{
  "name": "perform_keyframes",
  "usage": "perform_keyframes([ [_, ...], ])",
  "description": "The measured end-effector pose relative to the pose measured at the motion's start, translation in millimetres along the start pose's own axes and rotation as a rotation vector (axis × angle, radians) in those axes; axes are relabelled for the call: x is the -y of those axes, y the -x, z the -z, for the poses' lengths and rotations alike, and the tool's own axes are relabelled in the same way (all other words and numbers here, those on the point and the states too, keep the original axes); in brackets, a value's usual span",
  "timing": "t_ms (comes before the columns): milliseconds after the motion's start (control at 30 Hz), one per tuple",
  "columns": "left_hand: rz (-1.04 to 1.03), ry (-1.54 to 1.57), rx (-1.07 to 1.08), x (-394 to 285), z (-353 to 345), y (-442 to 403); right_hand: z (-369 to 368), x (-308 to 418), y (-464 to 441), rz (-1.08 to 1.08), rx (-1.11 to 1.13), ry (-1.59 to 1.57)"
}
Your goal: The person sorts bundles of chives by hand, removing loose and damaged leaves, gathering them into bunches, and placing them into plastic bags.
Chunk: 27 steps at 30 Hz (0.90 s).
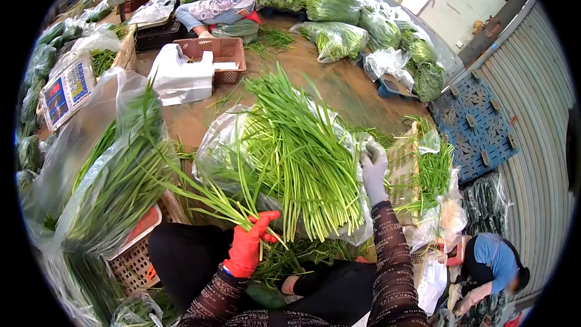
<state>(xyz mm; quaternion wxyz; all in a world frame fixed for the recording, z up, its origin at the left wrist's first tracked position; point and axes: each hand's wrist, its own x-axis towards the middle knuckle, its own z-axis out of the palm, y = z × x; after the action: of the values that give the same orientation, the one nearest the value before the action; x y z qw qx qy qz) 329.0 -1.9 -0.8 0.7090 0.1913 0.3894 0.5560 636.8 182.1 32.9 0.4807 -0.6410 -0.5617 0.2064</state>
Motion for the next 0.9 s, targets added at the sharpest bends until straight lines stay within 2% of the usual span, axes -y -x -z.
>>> perform_keyframes([
  [67, -0.098, -0.103, -0.046, -1, -3, -1, 20, -39, 12, -0.024, -0.064, 0.029],
  [100, -0.08, -0.056, -0.022, 2, 1, -2, 27, -53, 21, -0.047, -0.125, 0.057],
  [133, -0.075, -0.062, -0.019, 10, 4, -6, 31, -54, 33, -0.053, -0.13, 0.055],
  [200, -0.203, -0.082, -0.007, 25, 10, -14, 33, -53, 57, -0.116, -0.114, 0.093],
  [267, -0.189, -0.028, 0.014, 28, 10, -15, 26, -31, 87, -0.08, -0.138, 0.097],
  [333, -0.013, 0.127, -0.134, 28, 5, -14, 17, -15, 115, -0.017, -0.055, 0.122],
  [367, 0.04, 0.049, -0.159, 24, 4, -16, 12, -2, 132, 0.076, 0.003, 0.186],
  [400, 0.009, 0.058, -0.111, 32, 10, -19, 4, 13, 146, 0.174, 0.062, 0.247],
  [467, 0.077, 0.029, -0.142, 45, 15, -27, -9, 10, 171, 0.277, 0.254, 0.461],
  [533, 0.151, -0.072, -0.186, 65, 22, -35, -24, 23, 191, 0.178, 0.43, 0.852],
  [567, 0.202, -0.105, -0.186, 76, 26, -40, -30, 16, 196, 0.076, 0.505, 0.792],
  [600, 0.252, -0.136, -0.185, 86, 30, -44, -38, 14, 202, 0.075, 0.507, 0.786],
  [667, 0.275, -0.261, -0.172, 95, 27, -42, -55, 10, 213, -0.101, 0.507, 0.643],
  [733, 0.349, -0.266, -0.104, 99, 21, -39, -73, -15, 217, -0.111, 0.467, 0.631],
  [800, 0.342, -0.313, 0.01, 95, 12, -31, -81, -28, 216, -0.321, 0.516, 0.26],
  [833, 0.401, -0.5, 0.047, 71, -6, -19, -83, -28, 217, -0.327, 0.53, 0.171],
  [867, 0.399, -0.5, 0.045, 66, -10, -12, -84, -35, 218, -0.325, 0.532, 0.17],
  [900, 0.341, -0.539, 0.08, 63, -11, -7, -85, -50, 219, -0.411, 0.544, 0.017],
])
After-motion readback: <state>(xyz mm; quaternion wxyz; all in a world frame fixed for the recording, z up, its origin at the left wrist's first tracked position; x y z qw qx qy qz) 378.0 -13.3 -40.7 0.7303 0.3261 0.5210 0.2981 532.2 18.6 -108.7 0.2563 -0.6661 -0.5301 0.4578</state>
